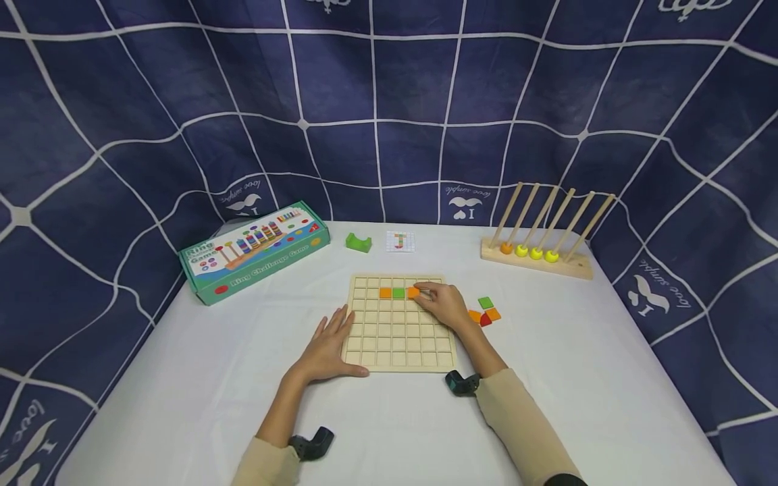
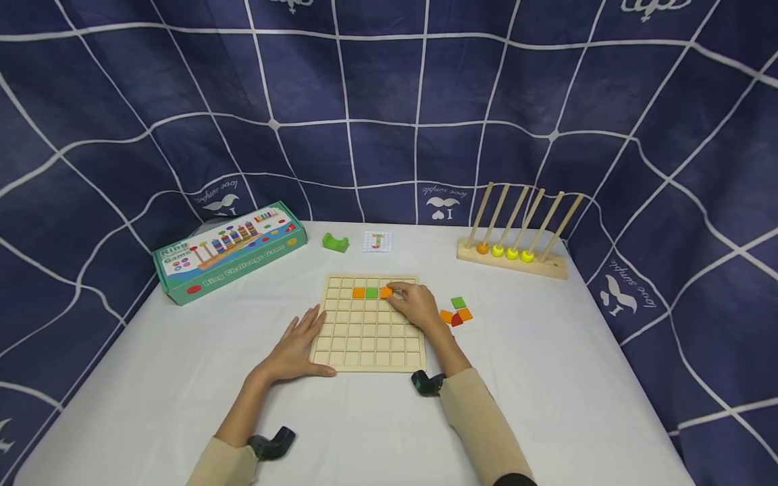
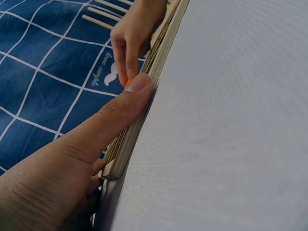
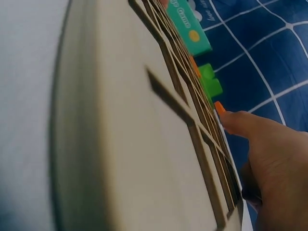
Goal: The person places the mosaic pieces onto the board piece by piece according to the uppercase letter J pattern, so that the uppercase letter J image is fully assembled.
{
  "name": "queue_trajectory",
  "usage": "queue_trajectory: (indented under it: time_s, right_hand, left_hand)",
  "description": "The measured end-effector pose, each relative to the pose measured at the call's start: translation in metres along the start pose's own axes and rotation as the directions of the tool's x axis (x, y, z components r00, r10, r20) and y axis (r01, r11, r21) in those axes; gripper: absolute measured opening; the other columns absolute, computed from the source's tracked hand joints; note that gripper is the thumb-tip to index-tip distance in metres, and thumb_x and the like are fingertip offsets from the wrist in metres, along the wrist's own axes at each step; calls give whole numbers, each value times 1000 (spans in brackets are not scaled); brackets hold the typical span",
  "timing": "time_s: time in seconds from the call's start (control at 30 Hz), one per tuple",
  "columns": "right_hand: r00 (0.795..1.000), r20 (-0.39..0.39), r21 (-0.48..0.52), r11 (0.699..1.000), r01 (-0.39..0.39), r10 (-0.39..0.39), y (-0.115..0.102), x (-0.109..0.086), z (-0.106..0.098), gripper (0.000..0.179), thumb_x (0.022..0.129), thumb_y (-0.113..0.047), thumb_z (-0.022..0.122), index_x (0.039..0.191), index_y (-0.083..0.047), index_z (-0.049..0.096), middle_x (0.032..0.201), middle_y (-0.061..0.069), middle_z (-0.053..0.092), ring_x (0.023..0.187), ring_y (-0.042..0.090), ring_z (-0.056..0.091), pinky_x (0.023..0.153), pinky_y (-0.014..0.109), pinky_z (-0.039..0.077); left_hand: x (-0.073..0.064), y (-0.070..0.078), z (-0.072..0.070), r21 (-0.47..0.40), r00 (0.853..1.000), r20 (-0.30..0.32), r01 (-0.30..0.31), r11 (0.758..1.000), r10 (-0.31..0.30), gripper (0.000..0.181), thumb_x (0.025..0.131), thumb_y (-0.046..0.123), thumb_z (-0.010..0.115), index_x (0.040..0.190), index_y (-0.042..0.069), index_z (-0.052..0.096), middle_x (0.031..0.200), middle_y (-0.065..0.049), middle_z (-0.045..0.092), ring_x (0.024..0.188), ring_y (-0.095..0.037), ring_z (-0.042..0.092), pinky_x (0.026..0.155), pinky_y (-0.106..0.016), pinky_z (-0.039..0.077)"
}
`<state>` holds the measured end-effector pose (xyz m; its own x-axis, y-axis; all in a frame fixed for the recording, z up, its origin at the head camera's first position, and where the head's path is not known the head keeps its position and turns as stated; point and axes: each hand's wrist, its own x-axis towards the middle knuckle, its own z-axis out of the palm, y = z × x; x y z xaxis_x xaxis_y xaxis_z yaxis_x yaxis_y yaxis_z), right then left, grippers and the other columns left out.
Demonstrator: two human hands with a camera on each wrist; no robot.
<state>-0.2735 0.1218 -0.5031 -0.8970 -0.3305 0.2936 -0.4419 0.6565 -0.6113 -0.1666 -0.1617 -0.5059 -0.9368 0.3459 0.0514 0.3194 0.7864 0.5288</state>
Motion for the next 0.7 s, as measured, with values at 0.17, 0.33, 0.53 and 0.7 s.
queue_trajectory:
  time_s: [0.17, 0.33, 0.53, 0.7]
  right_hand:
    - [999, 29, -32, 999, -21, 22, -2, 4, 2, 30, 85, -29, 67, 110, -14, 69, 46, -7, 31, 45, 9, 22, 45, 25, 23]
    - [998, 53, -63, 998, -28, 32, -3, 7, 1, 31, 85, -31, 66, 111, -14, 69, 47, -6, 33, 46, 10, 24, 46, 25, 24]
    - [997, 65, -63, 998, -27, 31, -4, 7, -1, 29, 86, -28, 66, 111, -13, 69, 45, -5, 32, 44, 10, 23, 44, 25, 23]
    - [998, 65, -42, 999, -10, 12, -1, 3, -1, 33, 87, -30, 65, 114, -13, 67, 46, -6, 33, 44, 8, 23, 44, 25, 24]
  left_hand:
    - [-1, 1, -1, -1, 1000, 5, 2, 1000, -2, 130, 50, 73, 72, 145, 0, 22, 152, -16, 12, 140, -26, 5, 112, -45, 0]
    - [0, 2, -2, -4, 1000, 10, 10, 1000, -10, 130, 50, 72, 72, 145, 0, 21, 152, -17, 12, 140, -27, 5, 112, -45, 0]
    - [1, 2, -2, 10, 1000, 19, 2, 1000, -2, 128, 53, 72, 72, 146, 1, 20, 152, -16, 11, 140, -26, 4, 112, -44, -1]
    - [-1, 2, -1, -8, 1000, 8, 0, 1000, 0, 128, 52, 71, 73, 145, 0, 21, 152, -17, 12, 140, -27, 6, 111, -46, 1]
